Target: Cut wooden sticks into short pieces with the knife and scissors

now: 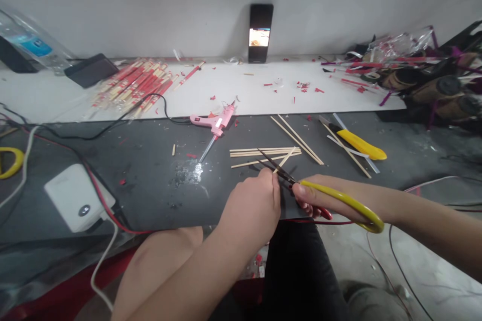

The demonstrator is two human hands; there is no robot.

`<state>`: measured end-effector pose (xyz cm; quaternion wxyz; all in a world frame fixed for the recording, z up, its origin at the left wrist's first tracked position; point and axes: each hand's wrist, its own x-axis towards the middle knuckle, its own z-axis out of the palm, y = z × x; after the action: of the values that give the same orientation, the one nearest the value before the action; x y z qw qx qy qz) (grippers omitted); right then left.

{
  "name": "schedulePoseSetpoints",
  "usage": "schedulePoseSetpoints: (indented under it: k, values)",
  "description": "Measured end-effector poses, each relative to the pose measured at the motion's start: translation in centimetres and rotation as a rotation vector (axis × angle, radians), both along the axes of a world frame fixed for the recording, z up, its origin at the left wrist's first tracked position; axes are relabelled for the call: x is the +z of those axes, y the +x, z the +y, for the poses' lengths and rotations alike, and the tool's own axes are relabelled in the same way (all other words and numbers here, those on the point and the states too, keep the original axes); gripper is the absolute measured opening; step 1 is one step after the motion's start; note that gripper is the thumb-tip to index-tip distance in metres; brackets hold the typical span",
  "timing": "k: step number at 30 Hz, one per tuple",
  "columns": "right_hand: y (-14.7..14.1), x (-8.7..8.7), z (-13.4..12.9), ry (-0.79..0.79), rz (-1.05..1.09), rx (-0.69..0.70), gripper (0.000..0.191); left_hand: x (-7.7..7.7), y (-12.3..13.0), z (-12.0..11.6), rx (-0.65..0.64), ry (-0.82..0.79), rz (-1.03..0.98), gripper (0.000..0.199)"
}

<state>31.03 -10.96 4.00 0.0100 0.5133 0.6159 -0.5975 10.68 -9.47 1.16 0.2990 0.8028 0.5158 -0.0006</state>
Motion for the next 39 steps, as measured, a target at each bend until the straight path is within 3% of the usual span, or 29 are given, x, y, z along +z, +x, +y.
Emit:
schedulePoseSetpoints:
  k: [7,21,28,33,39]
  values:
    - [-0.4,0.4,-0.3,0.094,0.008,0.018,0.057,-0.2,-0.3,0.1,0.025,-0.019,-0.091,0.04]
    - [-0.5,0.1,-0.6,0.083,0.0,-0.014,0.047,-0.2,-0.6,0.2,0.055,-0.038,-0.192,0.041]
    - [-0.7,-1.4,-0.4,-0.054,-0.115,-0.138,0.04,-0.3,-0.5,0.4,0.044,-0.045,-0.173,0.04]
    - [-1.3,-2.0,-0.2,0.036,-0.294,-0.133,0.024,-0.3,-0.6,0.8,0.038,-0.052,-0.133,0.044]
    - [-1.3,-2.4,0.4,0.018,-0.308,-0.108,0.02,-0.7,-0.9,1.3,0.017,-0.064,-0.138,0.046]
